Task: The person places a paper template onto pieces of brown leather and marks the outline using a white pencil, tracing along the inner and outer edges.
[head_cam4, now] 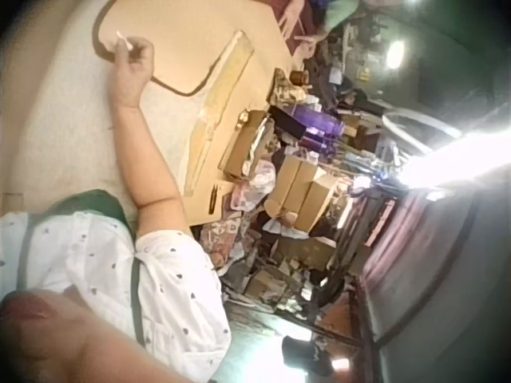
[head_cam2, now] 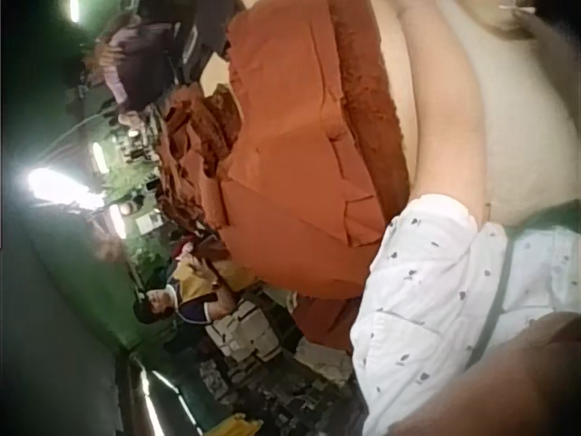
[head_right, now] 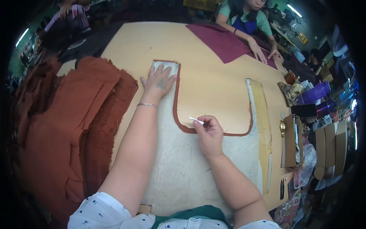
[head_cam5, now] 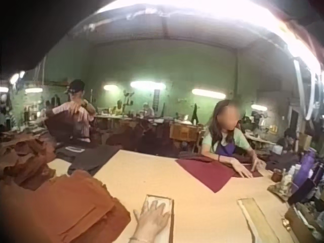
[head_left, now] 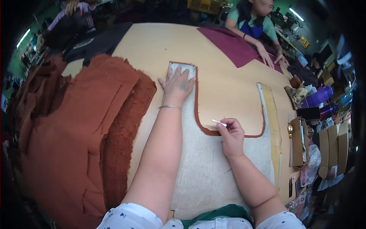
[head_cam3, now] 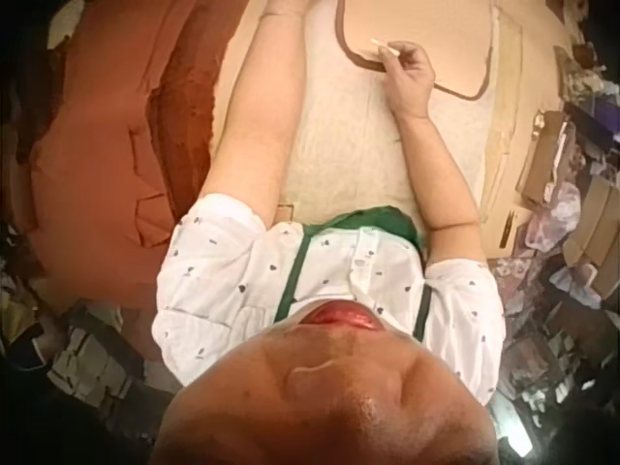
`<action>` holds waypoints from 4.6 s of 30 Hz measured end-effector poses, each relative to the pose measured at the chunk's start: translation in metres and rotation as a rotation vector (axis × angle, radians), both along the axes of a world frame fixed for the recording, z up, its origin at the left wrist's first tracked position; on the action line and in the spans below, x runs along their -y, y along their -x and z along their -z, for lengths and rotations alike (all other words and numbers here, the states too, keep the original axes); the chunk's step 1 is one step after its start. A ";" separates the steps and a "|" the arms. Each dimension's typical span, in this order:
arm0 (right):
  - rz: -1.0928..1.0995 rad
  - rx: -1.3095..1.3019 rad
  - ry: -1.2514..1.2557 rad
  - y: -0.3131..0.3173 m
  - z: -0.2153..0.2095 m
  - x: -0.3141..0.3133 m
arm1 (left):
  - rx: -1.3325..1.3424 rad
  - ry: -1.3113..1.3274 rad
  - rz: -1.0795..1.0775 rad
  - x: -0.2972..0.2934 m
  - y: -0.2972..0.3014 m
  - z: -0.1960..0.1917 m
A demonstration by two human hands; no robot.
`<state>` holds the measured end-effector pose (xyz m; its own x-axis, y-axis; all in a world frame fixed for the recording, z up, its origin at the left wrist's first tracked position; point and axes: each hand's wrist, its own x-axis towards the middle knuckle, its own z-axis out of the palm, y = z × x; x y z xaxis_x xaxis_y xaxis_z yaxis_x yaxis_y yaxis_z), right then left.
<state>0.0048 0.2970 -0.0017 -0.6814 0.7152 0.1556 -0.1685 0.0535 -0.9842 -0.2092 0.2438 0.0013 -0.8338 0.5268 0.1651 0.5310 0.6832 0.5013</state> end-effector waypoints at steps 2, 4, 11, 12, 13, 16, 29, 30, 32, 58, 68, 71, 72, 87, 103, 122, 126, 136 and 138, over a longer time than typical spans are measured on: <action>-0.044 0.182 -0.015 0.004 -0.013 -0.010 | 0.032 0.003 0.007 0.001 -0.001 -0.003; -0.105 0.120 -0.017 0.033 -0.029 -0.040 | -0.009 -0.044 0.013 -0.003 -0.003 -0.009; -0.311 0.345 -0.564 0.227 -0.046 -0.087 | 0.014 -0.062 -0.009 -0.006 -0.002 -0.002; -0.338 0.411 -0.587 0.245 -0.040 -0.085 | 0.014 -0.053 -0.018 -0.004 -0.001 -0.002; -0.342 0.408 -0.582 0.255 -0.036 -0.082 | 0.011 0.009 -0.018 -0.003 -0.001 -0.003; -0.335 0.458 -0.637 0.270 -0.030 -0.074 | 0.003 0.049 -0.029 -0.004 -0.002 -0.002; -0.340 0.560 -0.910 0.275 -0.027 -0.077 | 0.013 0.045 -0.025 -0.004 -0.001 -0.008; -0.328 0.540 -1.009 0.273 -0.029 -0.077 | 0.014 0.046 -0.024 -0.004 0.000 -0.006; -0.341 0.552 -1.051 0.267 -0.035 -0.077 | -0.003 0.043 -0.039 -0.004 0.001 -0.005; 0.019 0.468 -1.138 0.191 -0.012 -0.101 | 0.000 0.036 -0.031 -0.009 0.000 0.000; -0.151 0.447 -1.040 0.094 -0.031 -0.029 | 0.006 0.042 -0.036 -0.007 0.000 -0.002; -0.285 0.405 -1.013 0.058 -0.034 -0.014 | -0.001 0.048 -0.033 -0.008 0.000 -0.001; -0.353 0.380 -1.031 0.045 -0.040 -0.008 | -0.006 0.054 -0.037 -0.008 0.000 -0.002; -0.084 0.132 -0.376 -0.016 -0.007 -0.040 | -0.143 -0.022 -0.091 -0.008 -0.001 -0.002; -0.140 0.167 -0.490 -0.016 -0.008 -0.036 | -0.170 0.227 0.394 0.091 -0.237 -0.022; -0.382 0.559 -1.107 -0.034 -0.047 -0.055 | -0.164 0.240 0.411 0.087 -0.235 -0.021; -0.398 0.723 -1.211 -0.062 -0.058 -0.093 | -0.196 0.235 0.400 0.088 -0.237 -0.021; -0.106 0.682 -0.855 -0.146 -0.056 -0.162 | -0.137 0.329 0.395 0.082 -0.245 -0.029; 0.023 0.535 -0.566 -0.158 -0.046 -0.170 | -0.161 0.339 0.384 0.082 -0.244 -0.025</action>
